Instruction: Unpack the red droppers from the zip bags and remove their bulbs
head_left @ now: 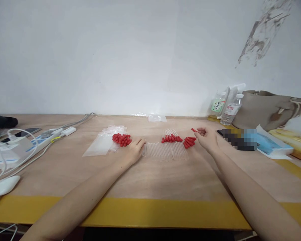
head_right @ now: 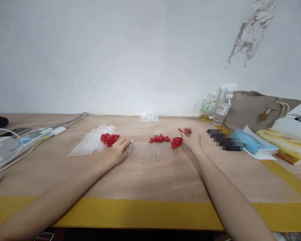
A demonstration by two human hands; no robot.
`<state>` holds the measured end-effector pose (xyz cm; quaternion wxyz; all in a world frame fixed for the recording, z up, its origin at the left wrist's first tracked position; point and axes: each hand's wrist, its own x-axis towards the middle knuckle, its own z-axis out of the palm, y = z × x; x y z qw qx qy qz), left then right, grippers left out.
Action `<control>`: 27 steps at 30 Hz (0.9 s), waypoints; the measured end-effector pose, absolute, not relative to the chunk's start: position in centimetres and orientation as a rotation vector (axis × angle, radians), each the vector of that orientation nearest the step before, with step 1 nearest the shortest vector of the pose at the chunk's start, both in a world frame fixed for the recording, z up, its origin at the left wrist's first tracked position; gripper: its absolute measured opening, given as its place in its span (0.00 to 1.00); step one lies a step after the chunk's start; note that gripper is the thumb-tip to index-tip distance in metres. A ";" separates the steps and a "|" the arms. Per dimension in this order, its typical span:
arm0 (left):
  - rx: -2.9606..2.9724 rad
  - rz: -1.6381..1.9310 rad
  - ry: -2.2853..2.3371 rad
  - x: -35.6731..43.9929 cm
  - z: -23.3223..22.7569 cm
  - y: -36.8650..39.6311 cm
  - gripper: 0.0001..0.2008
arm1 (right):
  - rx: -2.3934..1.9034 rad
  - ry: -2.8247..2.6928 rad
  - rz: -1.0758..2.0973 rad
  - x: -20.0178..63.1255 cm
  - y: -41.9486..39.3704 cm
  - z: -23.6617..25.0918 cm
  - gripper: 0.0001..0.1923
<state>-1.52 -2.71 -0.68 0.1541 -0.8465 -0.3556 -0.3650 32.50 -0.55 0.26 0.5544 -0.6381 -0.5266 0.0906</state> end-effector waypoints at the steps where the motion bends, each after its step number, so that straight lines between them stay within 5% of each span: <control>1: -2.442 -1.040 -1.024 -1.4 -0.7 -2.7 0.08 | -1.505 -1.243 0.222 32.7 -0.5 0.3 0.15; 7: -2.640 -0.998 -1.039 -1.1 -0.4 -3.8 0.07 | -1.595 -1.520 0.090 33.0 -1.4 0.8 0.12; 13: -2.652 -0.959 -1.054 -1.6 0.1 -5.0 0.19 | -1.709 -1.657 -0.047 33.0 -1.4 0.4 0.12; 27: -2.583 -0.878 -1.144 -2.3 0.0 -5.2 0.16 | -1.741 -1.577 -0.038 30.9 -1.2 1.4 0.15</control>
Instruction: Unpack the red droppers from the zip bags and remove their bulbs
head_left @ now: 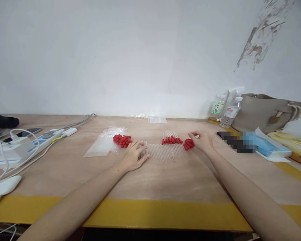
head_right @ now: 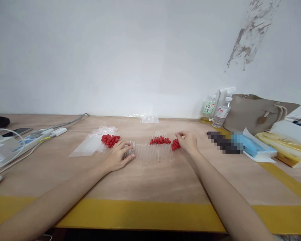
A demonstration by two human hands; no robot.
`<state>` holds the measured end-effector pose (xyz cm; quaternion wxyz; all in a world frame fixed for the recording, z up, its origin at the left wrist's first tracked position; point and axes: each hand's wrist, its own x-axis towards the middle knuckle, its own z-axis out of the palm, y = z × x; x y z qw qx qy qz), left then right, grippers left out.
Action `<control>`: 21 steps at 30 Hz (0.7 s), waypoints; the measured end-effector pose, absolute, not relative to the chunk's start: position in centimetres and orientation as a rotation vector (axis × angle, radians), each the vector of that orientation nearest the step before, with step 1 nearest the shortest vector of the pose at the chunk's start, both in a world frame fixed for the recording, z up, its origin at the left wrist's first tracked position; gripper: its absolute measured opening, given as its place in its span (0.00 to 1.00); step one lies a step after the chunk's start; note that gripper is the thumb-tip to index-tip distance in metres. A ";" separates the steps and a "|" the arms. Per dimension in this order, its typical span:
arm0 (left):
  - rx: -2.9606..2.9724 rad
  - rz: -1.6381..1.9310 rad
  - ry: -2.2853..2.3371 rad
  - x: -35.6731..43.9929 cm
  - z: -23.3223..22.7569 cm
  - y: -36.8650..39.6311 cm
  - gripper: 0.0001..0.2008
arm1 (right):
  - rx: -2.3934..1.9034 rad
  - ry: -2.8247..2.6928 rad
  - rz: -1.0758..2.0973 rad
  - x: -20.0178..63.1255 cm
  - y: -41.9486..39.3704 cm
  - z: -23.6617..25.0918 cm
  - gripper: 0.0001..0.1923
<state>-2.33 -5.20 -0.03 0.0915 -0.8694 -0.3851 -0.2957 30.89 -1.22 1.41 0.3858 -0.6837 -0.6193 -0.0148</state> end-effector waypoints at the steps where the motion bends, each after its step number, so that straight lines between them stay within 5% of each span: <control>1: -2.588 -0.876 -1.145 -2.3 -0.1 -5.2 0.16 | -1.727 -1.649 -0.045 30.1 -1.2 1.6 0.14; 10: -2.600 -0.859 -1.137 -2.4 -0.1 -5.1 0.16 | -2.136 -1.872 -0.177 24.1 0.3 2.7 0.21; 21: -2.597 -0.885 -1.106 -2.5 -0.3 -4.9 0.15 | -2.134 -1.817 -0.185 22.9 1.1 2.7 0.15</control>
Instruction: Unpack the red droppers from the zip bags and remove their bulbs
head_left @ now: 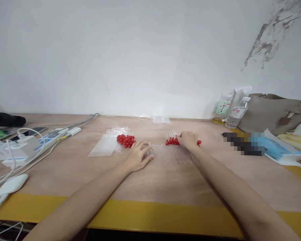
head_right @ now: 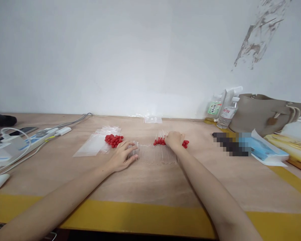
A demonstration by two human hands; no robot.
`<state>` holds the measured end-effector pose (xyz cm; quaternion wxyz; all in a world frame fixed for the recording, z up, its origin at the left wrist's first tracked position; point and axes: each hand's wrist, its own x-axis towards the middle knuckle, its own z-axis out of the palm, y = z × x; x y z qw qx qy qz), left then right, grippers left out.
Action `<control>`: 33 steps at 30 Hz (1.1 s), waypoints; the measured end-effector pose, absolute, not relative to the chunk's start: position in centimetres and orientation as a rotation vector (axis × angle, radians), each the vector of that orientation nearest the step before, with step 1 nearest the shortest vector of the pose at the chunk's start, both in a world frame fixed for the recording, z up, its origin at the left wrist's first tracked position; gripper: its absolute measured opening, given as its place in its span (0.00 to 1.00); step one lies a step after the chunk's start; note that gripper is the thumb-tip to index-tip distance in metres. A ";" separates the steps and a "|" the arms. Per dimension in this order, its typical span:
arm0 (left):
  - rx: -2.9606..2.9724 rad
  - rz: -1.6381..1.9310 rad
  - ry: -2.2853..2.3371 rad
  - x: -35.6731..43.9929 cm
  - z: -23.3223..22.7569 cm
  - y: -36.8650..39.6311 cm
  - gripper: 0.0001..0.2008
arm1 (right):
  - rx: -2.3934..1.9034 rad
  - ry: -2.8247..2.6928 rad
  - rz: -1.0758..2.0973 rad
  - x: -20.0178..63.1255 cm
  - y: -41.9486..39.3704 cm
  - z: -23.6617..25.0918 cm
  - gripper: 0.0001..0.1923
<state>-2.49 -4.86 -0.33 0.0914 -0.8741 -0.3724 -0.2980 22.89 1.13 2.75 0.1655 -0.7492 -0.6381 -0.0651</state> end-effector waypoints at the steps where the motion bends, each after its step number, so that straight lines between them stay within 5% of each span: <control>1: -2.598 -0.890 -1.106 -2.5 -0.3 -4.9 0.16 | -2.114 -1.813 -0.189 22.9 0.9 2.8 0.15; 8: -2.500 -0.981 -1.069 -2.1 -0.1 -5.0 0.24 | -1.433 -1.967 -0.223 23.0 -3.5 1.6 0.09; 13: -2.526 -1.073 -0.785 -1.3 -0.2 -5.6 0.15 | -1.102 -2.135 -0.151 21.6 -6.8 0.1 0.05; 20: -2.508 -0.980 -0.725 -0.9 -0.8 -5.9 0.09 | -1.028 -2.153 -0.128 20.2 -8.1 0.1 0.06; 33: -2.553 -0.826 -0.752 -0.5 -0.6 -6.4 0.13 | -0.919 -2.246 -0.647 20.2 -8.2 -0.2 0.11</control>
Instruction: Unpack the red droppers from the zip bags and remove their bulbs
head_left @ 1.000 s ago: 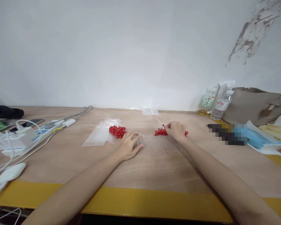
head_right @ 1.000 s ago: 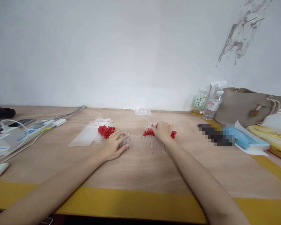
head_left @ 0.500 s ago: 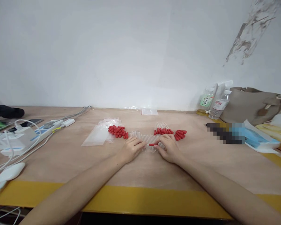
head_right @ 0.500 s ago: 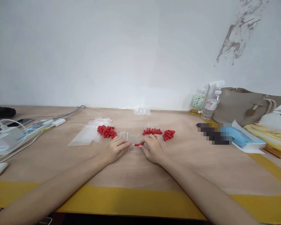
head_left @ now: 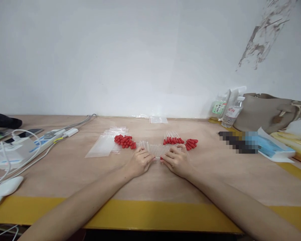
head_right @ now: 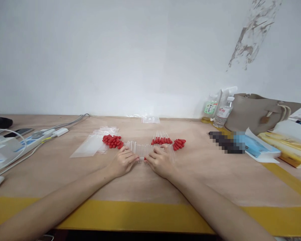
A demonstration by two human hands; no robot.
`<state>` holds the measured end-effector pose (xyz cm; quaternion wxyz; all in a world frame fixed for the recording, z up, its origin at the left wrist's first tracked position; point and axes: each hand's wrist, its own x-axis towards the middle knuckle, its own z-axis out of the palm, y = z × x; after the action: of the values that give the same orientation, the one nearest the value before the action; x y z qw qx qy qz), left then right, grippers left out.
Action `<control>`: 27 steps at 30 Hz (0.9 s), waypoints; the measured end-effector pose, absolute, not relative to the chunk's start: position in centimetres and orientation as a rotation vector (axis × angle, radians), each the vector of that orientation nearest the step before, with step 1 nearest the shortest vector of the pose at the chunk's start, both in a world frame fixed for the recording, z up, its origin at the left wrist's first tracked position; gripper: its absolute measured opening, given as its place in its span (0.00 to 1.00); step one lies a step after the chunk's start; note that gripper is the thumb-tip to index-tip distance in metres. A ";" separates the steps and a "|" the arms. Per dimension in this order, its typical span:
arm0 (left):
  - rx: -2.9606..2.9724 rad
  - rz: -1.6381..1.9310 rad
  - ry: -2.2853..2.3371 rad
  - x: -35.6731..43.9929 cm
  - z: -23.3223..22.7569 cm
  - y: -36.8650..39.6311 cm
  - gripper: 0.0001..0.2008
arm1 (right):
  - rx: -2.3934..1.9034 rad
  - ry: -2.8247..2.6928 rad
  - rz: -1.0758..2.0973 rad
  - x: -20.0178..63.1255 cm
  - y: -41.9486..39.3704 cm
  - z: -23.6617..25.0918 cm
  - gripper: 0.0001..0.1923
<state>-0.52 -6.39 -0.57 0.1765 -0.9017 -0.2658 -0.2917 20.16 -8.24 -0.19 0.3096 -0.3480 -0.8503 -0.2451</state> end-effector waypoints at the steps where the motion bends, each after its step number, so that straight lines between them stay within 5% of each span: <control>1: -2.552 -0.829 -0.755 -0.6 -0.6 -6.4 0.13 | -0.921 -2.245 -0.657 20.3 -8.2 -0.3 0.11; 12: -2.456 -0.879 -0.873 -1.3 -0.3 -6.0 0.15 | -0.854 -2.255 -0.572 22.6 -6.9 -0.2 0.11; 27: -2.482 -1.069 -1.002 -1.2 -1.3 -2.8 0.13 | -1.558 -1.403 0.073 33.4 -0.6 0.8 0.19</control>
<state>-1.24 -2.76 -1.26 0.1293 -0.8540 -0.3447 -0.3676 33.42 -0.57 0.79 0.4985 -0.6438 -0.5797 0.0302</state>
